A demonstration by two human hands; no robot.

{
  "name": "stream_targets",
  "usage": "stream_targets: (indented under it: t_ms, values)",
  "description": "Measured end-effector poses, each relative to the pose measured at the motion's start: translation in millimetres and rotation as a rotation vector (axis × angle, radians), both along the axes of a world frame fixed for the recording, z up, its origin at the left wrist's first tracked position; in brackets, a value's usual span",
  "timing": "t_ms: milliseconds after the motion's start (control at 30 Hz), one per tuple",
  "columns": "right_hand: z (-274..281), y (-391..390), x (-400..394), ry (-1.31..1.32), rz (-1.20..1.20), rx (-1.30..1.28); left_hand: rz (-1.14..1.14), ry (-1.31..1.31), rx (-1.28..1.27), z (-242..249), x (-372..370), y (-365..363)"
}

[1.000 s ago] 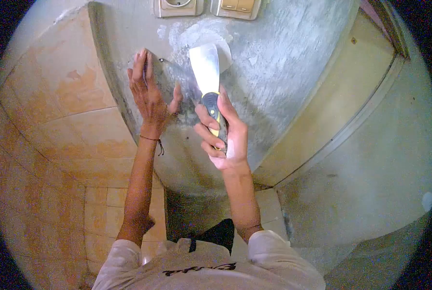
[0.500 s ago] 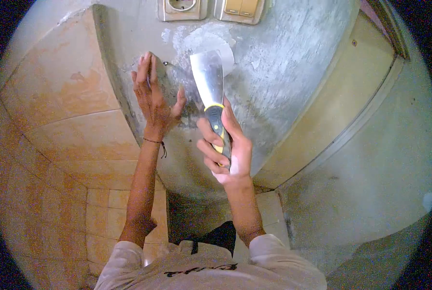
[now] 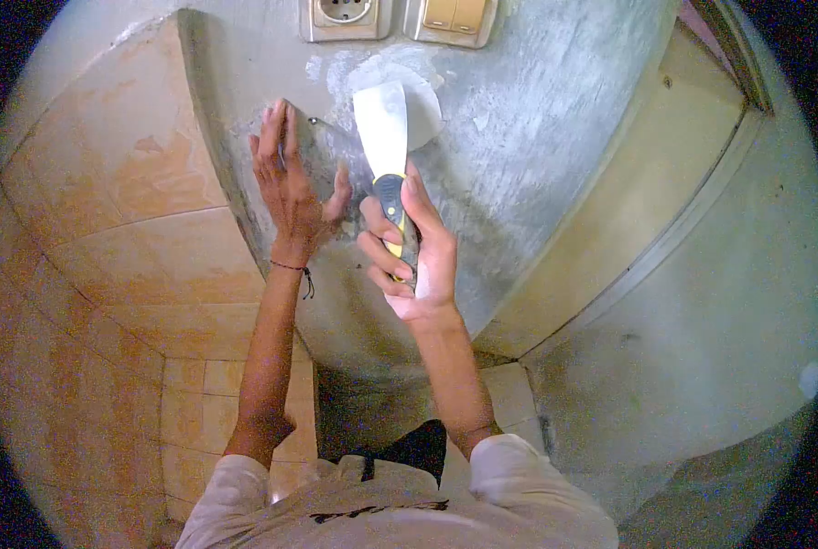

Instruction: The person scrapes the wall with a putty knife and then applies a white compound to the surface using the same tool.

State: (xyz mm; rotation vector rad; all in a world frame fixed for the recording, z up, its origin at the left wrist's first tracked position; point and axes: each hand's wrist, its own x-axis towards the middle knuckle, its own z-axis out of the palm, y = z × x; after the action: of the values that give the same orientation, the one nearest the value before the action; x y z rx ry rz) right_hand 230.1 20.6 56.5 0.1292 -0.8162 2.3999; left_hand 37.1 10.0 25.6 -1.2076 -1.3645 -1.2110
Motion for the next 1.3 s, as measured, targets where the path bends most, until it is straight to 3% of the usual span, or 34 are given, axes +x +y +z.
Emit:
stream_targets:
  t_ms: [200, 300, 567, 667, 900, 1033, 1100, 1300]
  values:
    - [2, -7, 27, 0.124, 0.082, 0.058, 0.001, 0.006, 0.014, 4, -4, 2]
    - [0, 10, 0, -0.003, -0.001, 0.005, 0.006, 0.004, 0.011, 3, -2, 1]
    - [1, 1, 21, 0.085, 0.1, 0.091, 0.026, 0.014, 0.019, 3, -3, 2]
    - [-3, 13, 5, -0.01, -0.005, 0.086, 0.003, -0.003, 0.006, 2, 0, 2]
    - [-3, -1, 24, 0.057, 0.09, 0.046, 0.027, 0.024, 0.032, 3, -5, 5]
    - [4, 6, 3, -0.02, 0.013, -0.075, 0.028, 0.028, 0.037, 3, -2, 4]
    - [9, 5, 3, 0.007, 0.059, 0.056, 0.028, 0.027, 0.032, 3, -2, 4]
    - [-4, -2, 16, 0.11, 0.113, 0.047, 0.011, 0.007, 0.022, 5, -4, 2]
